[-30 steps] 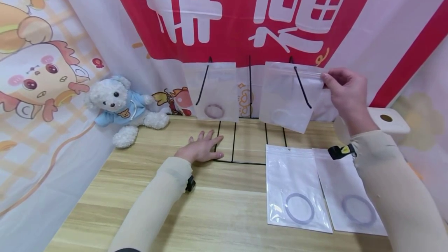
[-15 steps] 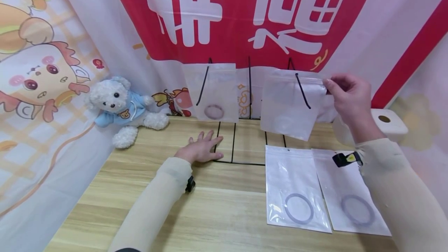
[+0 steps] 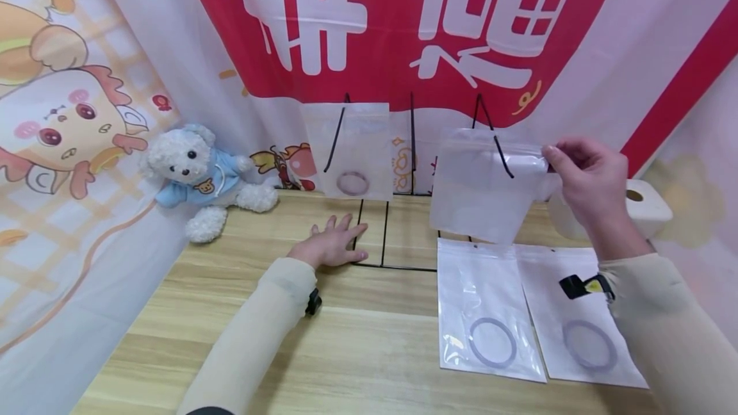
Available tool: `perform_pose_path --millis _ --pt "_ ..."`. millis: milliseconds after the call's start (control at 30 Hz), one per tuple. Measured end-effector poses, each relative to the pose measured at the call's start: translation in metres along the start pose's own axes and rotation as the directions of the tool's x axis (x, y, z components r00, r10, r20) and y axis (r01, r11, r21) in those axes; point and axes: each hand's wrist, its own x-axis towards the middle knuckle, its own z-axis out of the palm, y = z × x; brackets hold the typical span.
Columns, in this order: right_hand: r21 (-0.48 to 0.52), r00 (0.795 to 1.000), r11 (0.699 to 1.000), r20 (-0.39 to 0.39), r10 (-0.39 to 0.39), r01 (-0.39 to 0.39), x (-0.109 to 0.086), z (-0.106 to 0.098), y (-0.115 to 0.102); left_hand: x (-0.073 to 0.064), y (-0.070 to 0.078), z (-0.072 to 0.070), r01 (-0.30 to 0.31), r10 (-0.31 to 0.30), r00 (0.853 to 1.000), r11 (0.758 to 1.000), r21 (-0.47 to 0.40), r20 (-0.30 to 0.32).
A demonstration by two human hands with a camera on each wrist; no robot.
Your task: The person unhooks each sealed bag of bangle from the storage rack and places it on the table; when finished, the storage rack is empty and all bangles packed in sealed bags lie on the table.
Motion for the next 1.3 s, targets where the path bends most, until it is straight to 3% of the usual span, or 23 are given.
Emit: perform_pose_path --millis 333,667,1000,1300 --pt "0.015 1.0 1.0 0.017 -0.008 0.007 -0.021 -0.008 0.001 0.0 0.0 -0.001 0.002 -0.002 1.0 1.0 -0.001 -0.004" --pt "0.116 0.998 0.992 0.034 -0.045 0.041 -0.037 -0.018 0.004 0.0 0.0 0.0 0.001 -0.001 1.0 1.0 -0.006 -0.008" --pt "0.045 0.992 0.991 0.005 -0.124 0.124 -0.054 -0.026 0.003 -0.001 0.001 0.0 -0.003 0.003 1.0 1.0 -0.004 -0.008" --pt "0.221 0.99 0.965 -0.019 -0.143 0.143 -0.07 -0.031 -0.001 -0.002 0.002 -0.001 -0.004 0.004 1.0 1.0 -0.001 -0.003"
